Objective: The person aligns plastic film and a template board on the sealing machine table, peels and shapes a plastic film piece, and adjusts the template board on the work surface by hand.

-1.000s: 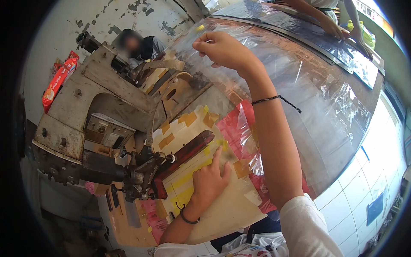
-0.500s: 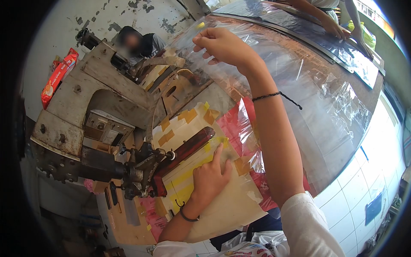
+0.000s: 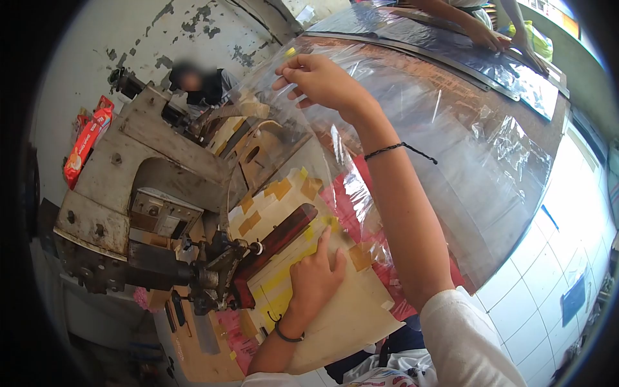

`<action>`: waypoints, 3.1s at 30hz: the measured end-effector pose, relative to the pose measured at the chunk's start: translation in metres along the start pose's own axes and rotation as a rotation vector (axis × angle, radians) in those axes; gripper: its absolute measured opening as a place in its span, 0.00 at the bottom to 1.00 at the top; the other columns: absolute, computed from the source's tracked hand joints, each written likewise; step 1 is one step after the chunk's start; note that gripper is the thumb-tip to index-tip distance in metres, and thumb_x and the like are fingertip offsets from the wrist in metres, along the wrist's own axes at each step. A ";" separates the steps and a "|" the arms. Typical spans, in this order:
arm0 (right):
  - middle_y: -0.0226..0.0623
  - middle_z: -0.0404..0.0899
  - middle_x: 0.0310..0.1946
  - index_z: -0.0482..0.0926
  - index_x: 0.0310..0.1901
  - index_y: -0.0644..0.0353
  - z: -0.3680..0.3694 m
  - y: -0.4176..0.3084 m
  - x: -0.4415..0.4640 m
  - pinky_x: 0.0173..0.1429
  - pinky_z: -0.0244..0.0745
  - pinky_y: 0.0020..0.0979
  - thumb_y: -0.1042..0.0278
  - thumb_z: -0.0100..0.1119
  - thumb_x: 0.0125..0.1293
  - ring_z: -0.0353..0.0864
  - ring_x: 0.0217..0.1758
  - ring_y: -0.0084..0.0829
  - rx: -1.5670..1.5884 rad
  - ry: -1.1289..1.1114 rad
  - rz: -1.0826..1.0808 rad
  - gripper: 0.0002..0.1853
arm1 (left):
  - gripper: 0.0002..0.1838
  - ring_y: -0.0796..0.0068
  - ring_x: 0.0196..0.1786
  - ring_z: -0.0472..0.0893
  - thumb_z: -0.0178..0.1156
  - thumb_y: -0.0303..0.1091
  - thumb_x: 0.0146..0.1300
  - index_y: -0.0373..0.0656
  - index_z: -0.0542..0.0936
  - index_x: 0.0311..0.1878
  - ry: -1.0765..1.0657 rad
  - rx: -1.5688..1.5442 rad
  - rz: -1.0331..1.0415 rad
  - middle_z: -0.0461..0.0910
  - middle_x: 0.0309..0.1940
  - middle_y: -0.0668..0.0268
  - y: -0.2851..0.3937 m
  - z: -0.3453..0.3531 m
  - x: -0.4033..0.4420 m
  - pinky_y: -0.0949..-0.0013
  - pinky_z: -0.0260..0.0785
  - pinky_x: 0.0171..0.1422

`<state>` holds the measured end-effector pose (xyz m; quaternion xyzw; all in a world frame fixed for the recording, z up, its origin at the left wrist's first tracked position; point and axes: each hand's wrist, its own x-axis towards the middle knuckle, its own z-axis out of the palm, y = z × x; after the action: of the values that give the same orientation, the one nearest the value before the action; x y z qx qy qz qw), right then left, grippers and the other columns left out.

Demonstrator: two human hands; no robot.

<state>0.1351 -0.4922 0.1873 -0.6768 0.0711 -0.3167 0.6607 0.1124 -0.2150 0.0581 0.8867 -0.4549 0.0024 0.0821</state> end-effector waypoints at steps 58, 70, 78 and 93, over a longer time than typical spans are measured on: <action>0.27 0.86 0.31 0.86 0.45 0.62 0.033 -0.095 -0.058 0.33 0.74 0.20 0.61 0.65 0.70 0.80 0.32 0.14 -0.258 -0.382 -0.298 0.12 | 0.12 0.96 0.21 0.55 0.62 0.36 0.72 0.33 0.84 0.46 0.690 -1.094 0.134 0.71 0.24 0.81 -0.007 -0.180 0.062 0.81 0.39 0.24; 0.28 0.86 0.37 0.86 0.50 0.60 0.003 -0.088 -0.055 0.37 0.79 0.23 0.56 0.62 0.73 0.82 0.39 0.16 -0.256 -0.218 -0.325 0.16 | 0.12 0.94 0.25 0.60 0.56 0.36 0.76 0.36 0.81 0.45 0.646 -1.202 -0.002 0.74 0.27 0.79 -0.007 -0.182 0.062 0.82 0.48 0.27; 0.30 0.87 0.38 0.85 0.52 0.60 0.013 -0.083 -0.050 0.41 0.80 0.25 0.56 0.61 0.73 0.83 0.41 0.18 -0.438 -0.282 -0.364 0.17 | 0.11 0.92 0.22 0.55 0.53 0.36 0.77 0.37 0.80 0.45 0.556 -1.170 0.059 0.59 0.21 0.81 -0.004 -0.173 0.071 0.79 0.43 0.24; 0.30 0.86 0.34 0.86 0.48 0.63 0.011 -0.078 -0.048 0.41 0.79 0.24 0.56 0.63 0.72 0.83 0.37 0.18 -0.365 -0.254 -0.337 0.17 | 0.13 0.93 0.30 0.63 0.54 0.35 0.77 0.34 0.82 0.46 0.499 -1.154 0.059 0.79 0.35 0.77 -0.004 -0.167 0.077 0.80 0.55 0.31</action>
<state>0.0778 -0.4495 0.2450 -0.8211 -0.0698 -0.3167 0.4697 0.1725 -0.2506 0.2280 0.6593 -0.3744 -0.0345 0.6511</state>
